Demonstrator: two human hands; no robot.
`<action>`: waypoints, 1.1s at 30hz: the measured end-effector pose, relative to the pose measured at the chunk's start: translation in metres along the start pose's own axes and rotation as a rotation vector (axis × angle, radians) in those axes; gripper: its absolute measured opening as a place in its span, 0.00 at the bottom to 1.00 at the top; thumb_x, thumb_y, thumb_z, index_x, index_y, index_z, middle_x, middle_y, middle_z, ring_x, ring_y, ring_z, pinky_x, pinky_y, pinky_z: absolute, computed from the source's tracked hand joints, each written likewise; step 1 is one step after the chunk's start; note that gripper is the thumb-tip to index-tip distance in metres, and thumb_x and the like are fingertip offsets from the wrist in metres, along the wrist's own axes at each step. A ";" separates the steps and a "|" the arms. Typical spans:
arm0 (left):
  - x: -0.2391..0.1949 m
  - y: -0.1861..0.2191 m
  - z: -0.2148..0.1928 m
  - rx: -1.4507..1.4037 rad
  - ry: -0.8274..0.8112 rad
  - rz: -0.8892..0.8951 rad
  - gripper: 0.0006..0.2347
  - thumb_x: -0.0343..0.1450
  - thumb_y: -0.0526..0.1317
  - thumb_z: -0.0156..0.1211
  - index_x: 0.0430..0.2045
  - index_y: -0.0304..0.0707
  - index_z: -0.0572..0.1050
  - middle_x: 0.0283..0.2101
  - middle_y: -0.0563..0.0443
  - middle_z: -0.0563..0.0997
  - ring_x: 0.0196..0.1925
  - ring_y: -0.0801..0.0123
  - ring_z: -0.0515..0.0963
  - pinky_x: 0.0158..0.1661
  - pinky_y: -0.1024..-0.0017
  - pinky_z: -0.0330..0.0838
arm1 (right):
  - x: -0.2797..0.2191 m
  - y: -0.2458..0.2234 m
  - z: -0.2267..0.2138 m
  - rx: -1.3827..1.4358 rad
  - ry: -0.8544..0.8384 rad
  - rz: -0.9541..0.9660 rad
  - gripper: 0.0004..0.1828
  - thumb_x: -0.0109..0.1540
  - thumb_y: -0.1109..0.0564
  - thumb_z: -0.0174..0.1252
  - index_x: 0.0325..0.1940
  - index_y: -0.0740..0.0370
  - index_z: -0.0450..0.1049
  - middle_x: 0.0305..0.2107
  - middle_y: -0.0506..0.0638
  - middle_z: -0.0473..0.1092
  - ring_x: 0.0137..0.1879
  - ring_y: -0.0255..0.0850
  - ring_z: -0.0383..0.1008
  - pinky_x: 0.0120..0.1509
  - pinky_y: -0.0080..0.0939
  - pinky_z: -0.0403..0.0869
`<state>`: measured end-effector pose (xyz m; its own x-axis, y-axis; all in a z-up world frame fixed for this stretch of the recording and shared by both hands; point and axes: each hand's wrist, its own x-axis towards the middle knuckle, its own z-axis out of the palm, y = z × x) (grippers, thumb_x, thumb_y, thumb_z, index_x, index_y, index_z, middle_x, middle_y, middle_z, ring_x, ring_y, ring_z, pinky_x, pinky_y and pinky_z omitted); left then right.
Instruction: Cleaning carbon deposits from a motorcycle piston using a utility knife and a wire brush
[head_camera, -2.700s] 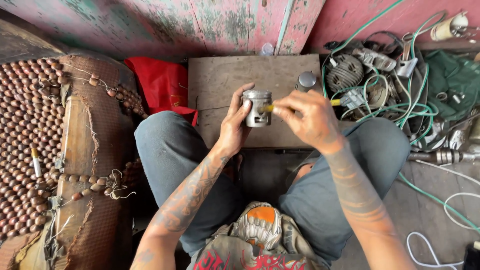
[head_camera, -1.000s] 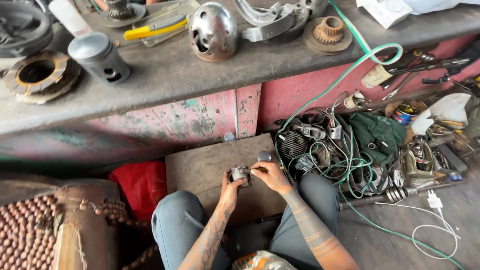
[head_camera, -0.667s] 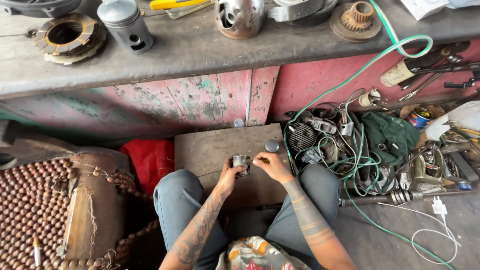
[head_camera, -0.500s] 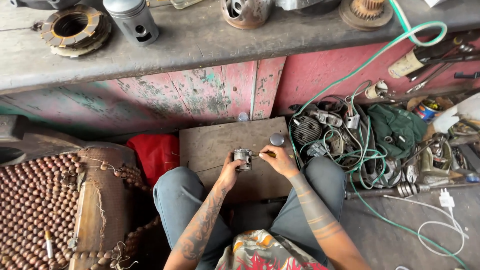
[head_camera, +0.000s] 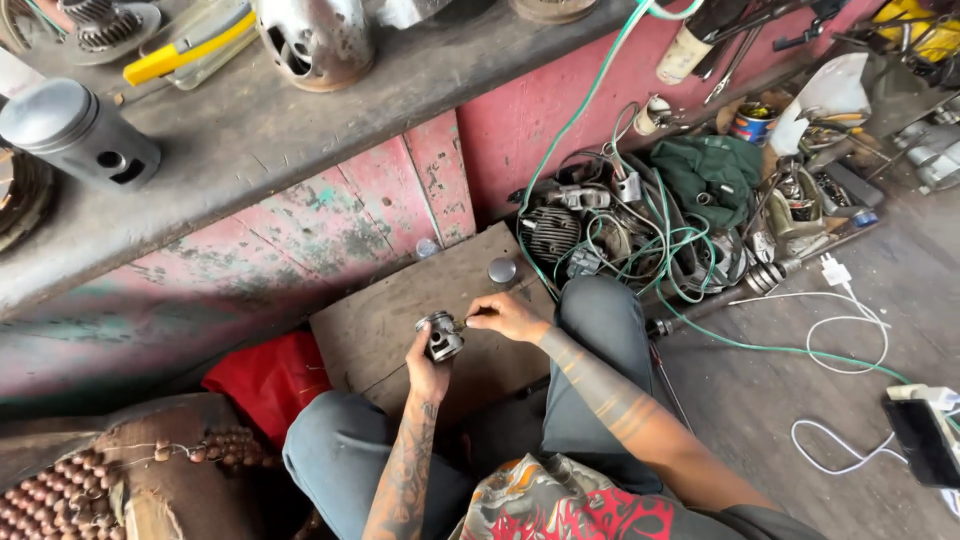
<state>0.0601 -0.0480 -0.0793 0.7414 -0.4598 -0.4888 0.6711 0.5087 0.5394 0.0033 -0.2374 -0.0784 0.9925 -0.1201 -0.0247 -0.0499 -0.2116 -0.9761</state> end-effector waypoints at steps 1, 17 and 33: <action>0.007 -0.003 -0.002 -0.002 -0.007 0.001 0.16 0.65 0.44 0.64 0.42 0.35 0.77 0.33 0.45 0.78 0.33 0.62 0.78 0.40 0.58 0.78 | 0.006 0.007 -0.001 -0.006 0.003 -0.003 0.07 0.63 0.52 0.67 0.39 0.57 0.82 0.32 0.49 0.79 0.42 0.38 0.75 0.52 0.42 0.74; 0.014 -0.013 -0.012 0.054 0.038 -0.009 0.11 0.70 0.45 0.66 0.35 0.37 0.77 0.31 0.45 0.80 0.33 0.61 0.81 0.39 0.61 0.79 | 0.019 0.029 0.002 0.095 -0.060 0.039 0.08 0.65 0.50 0.67 0.41 0.56 0.82 0.32 0.47 0.77 0.40 0.33 0.73 0.49 0.37 0.73; 0.048 -0.039 -0.049 0.101 0.074 -0.063 0.15 0.67 0.47 0.63 0.38 0.34 0.77 0.34 0.36 0.83 0.33 0.51 0.85 0.37 0.57 0.81 | 0.025 0.042 -0.001 -0.196 0.002 0.017 0.10 0.62 0.50 0.68 0.43 0.56 0.82 0.40 0.51 0.81 0.50 0.43 0.80 0.56 0.43 0.75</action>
<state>0.0696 -0.0544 -0.1571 0.6985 -0.4316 -0.5708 0.7154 0.4033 0.5706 0.0263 -0.2505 -0.1202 0.9910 -0.1276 -0.0399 -0.0876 -0.3946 -0.9147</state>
